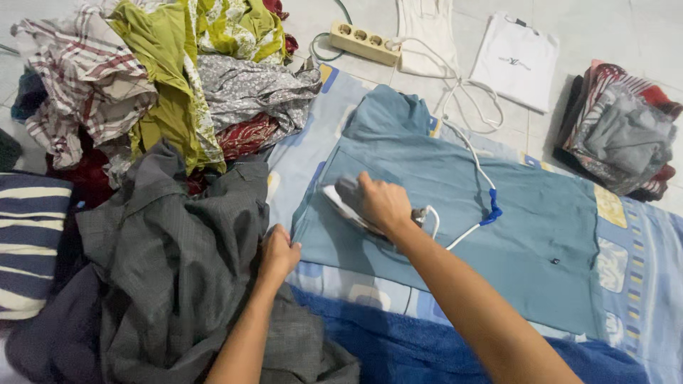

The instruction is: The person irons a blue shirt on a bed-like surface, folding the sleeves and ironing both sides before completing the fold.

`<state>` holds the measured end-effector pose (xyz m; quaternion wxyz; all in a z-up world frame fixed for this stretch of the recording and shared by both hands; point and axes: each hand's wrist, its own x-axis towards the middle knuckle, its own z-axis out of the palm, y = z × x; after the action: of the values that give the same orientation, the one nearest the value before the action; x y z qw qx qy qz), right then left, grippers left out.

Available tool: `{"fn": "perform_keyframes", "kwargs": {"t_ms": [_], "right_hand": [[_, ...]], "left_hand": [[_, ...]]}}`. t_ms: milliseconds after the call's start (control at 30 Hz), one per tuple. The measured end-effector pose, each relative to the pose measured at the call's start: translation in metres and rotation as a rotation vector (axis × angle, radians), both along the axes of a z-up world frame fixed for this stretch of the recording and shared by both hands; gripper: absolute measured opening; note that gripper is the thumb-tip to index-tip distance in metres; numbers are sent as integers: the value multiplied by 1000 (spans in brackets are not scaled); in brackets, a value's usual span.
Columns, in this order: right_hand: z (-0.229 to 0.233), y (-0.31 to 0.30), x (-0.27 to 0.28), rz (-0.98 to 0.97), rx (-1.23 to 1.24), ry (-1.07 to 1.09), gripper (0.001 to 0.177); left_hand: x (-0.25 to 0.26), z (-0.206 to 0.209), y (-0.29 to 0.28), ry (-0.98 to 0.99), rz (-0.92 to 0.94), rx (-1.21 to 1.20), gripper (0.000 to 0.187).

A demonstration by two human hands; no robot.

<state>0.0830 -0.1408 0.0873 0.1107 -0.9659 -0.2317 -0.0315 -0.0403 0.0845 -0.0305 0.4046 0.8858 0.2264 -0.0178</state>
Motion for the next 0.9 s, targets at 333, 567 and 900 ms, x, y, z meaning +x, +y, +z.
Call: {"fn": "perform_keyframes", "kwargs": {"t_ms": [333,567,900], "right_hand": [[-2,-69,87,-396,-104,11,43],[-13,-145,95,-533,-211,-182,35],[-78,21,127,-218,149,154,113]], "left_hand": [[8,67,-38,-83,-179,526,55],[18,54,-23,-419,-325,549,33],[19,31,-14,-520,-227,411,17]]}}
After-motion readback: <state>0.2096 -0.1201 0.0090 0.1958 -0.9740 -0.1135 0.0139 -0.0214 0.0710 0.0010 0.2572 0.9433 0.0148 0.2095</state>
